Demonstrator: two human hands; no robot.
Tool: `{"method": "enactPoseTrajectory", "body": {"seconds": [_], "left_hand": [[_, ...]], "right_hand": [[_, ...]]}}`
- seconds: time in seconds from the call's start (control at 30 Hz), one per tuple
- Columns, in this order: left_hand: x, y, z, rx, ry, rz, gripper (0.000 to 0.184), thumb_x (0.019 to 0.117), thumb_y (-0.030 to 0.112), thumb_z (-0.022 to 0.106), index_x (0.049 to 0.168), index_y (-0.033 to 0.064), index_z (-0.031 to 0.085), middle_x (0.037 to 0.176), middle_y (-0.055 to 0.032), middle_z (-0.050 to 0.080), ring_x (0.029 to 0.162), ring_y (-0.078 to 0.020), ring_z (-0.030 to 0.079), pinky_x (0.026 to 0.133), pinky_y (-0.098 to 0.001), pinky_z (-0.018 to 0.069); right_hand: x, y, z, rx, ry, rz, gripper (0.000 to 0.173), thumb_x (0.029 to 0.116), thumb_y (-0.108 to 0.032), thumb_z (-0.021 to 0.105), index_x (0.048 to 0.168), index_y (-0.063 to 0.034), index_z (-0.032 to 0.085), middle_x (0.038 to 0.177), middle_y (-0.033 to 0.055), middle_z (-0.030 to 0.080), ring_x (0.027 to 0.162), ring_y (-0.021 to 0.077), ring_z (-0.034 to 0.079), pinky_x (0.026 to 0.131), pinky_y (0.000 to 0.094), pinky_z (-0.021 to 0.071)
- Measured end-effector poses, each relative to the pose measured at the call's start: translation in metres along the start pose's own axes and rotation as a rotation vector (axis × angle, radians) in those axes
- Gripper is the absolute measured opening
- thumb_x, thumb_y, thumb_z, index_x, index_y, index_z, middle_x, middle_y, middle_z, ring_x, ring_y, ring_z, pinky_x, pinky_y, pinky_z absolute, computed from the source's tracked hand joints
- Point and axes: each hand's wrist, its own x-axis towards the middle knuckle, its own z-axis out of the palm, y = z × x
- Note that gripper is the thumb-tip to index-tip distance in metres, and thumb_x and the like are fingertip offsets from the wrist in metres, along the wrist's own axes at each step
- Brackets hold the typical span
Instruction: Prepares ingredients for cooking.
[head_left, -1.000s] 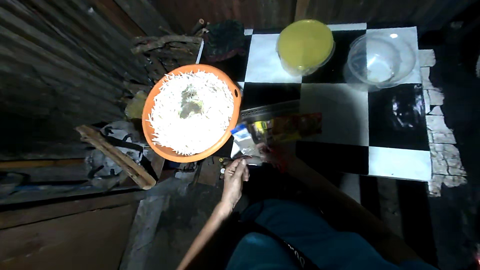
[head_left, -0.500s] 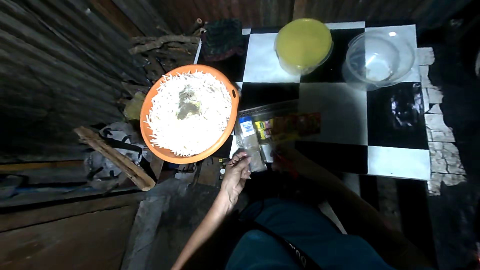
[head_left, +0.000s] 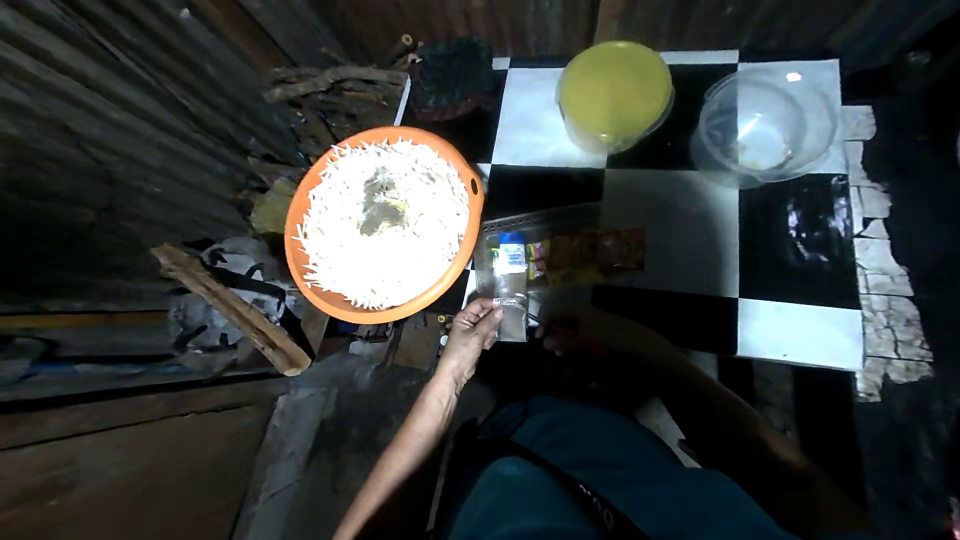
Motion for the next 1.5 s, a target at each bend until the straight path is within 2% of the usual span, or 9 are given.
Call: {"method": "enactPoseTrajectory", "body": {"seconds": [0.1, 0.23, 0.4, 0.6, 0.83, 1.07, 1.13, 1.3, 1.5], "left_hand": [[-0.001, -0.003, -0.002, -0.009, -0.006, -0.014, 0.012, 0.0996, 0.002, 0.056, 0.101, 0.0093, 0.065, 0.067, 0.0064, 0.059, 0.052, -0.0013, 0.049, 0.052, -0.0177, 0.0446], [-0.002, -0.004, -0.001, -0.076, -0.077, -0.074, 0.013, 0.0955, 0.004, 0.059, 0.106, 0.0092, 0.065, 0.075, 0.0051, 0.063, 0.053, -0.0008, 0.049, 0.051, -0.0172, 0.0441], [-0.005, -0.003, -0.005, -0.048, -0.108, -0.093, 0.014, 0.0949, 0.001, 0.062, 0.096, 0.0089, 0.073, 0.076, 0.0054, 0.067, 0.055, 0.0002, 0.051, 0.053, -0.0168, 0.0449], [-0.001, 0.011, -0.012, 0.138, -0.187, -0.089, 0.011, 0.0944, 0.003, 0.065, 0.095, 0.0099, 0.073, 0.076, 0.0094, 0.065, 0.056, 0.0027, 0.048, 0.052, -0.0147, 0.0399], [0.002, 0.02, -0.009, 0.232, -0.183, -0.078, 0.013, 0.0957, 0.004, 0.065, 0.091, 0.0106, 0.075, 0.076, 0.0121, 0.067, 0.059, 0.0048, 0.051, 0.056, -0.0142, 0.0416], [0.003, 0.024, -0.012, 0.261, -0.167, -0.088, 0.015, 0.0956, 0.003, 0.064, 0.087, 0.0105, 0.074, 0.071, 0.0129, 0.065, 0.058, 0.0051, 0.051, 0.056, -0.0142, 0.0431], [0.003, 0.025, -0.013, 0.259, -0.181, -0.095, 0.015, 0.0957, 0.004, 0.064, 0.087, 0.0113, 0.074, 0.072, 0.0136, 0.065, 0.058, 0.0058, 0.05, 0.056, -0.0139, 0.0426], [0.006, 0.033, -0.011, 0.278, -0.232, -0.134, 0.014, 0.0957, 0.005, 0.065, 0.087, 0.0109, 0.074, 0.073, 0.0127, 0.066, 0.058, 0.0059, 0.05, 0.055, -0.0135, 0.0415], [0.011, 0.04, -0.008, 0.322, -0.249, -0.175, 0.013, 0.0968, 0.007, 0.066, 0.086, 0.01, 0.073, 0.076, 0.0103, 0.068, 0.063, 0.0046, 0.056, 0.059, -0.0147, 0.0453]], "right_hand": [[0.007, -0.008, 0.001, -0.039, -0.001, -0.022, 0.04, 0.1003, -0.036, 0.066, 0.123, -0.0039, 0.066, 0.09, 0.0002, 0.069, 0.072, 0.0013, 0.062, 0.067, 0.0186, 0.0534], [0.016, -0.009, 0.003, -0.068, 0.022, -0.035, 0.04, 0.0976, -0.04, 0.069, 0.118, -0.0051, 0.068, 0.084, -0.0005, 0.067, 0.066, 0.0013, 0.059, 0.061, 0.0191, 0.0515], [0.017, -0.012, 0.001, -0.092, -0.01, -0.032, 0.037, 0.0987, -0.034, 0.068, 0.119, -0.0038, 0.067, 0.085, -0.001, 0.065, 0.067, 0.0001, 0.057, 0.063, 0.0177, 0.0501], [0.019, -0.018, -0.013, -0.233, -0.065, -0.03, 0.037, 0.0987, -0.035, 0.068, 0.122, -0.0057, 0.067, 0.091, 0.002, 0.064, 0.074, 0.0019, 0.054, 0.069, 0.0201, 0.0485], [0.025, -0.023, -0.02, -0.311, -0.128, -0.072, 0.04, 0.0972, -0.038, 0.069, 0.119, -0.0056, 0.069, 0.092, 0.003, 0.065, 0.076, 0.0034, 0.055, 0.072, 0.0225, 0.0485], [0.027, -0.021, -0.021, -0.329, -0.107, -0.05, 0.036, 0.0958, -0.039, 0.071, 0.113, -0.0074, 0.071, 0.086, 0.0012, 0.064, 0.072, 0.0035, 0.054, 0.069, 0.0231, 0.0473], [0.027, -0.023, -0.021, -0.347, -0.1, -0.032, 0.037, 0.095, -0.037, 0.073, 0.115, -0.0062, 0.071, 0.087, 0.0038, 0.065, 0.073, 0.0065, 0.055, 0.071, 0.0264, 0.048], [0.029, -0.031, -0.018, -0.392, -0.106, -0.012, 0.044, 0.0952, -0.045, 0.071, 0.119, -0.0077, 0.069, 0.088, 0.0041, 0.063, 0.074, 0.0082, 0.054, 0.071, 0.0291, 0.0487], [0.029, -0.035, -0.021, -0.421, -0.088, 0.014, 0.041, 0.094, -0.038, 0.074, 0.117, -0.0053, 0.069, 0.091, 0.007, 0.066, 0.077, 0.0108, 0.057, 0.074, 0.0309, 0.0502]]}}
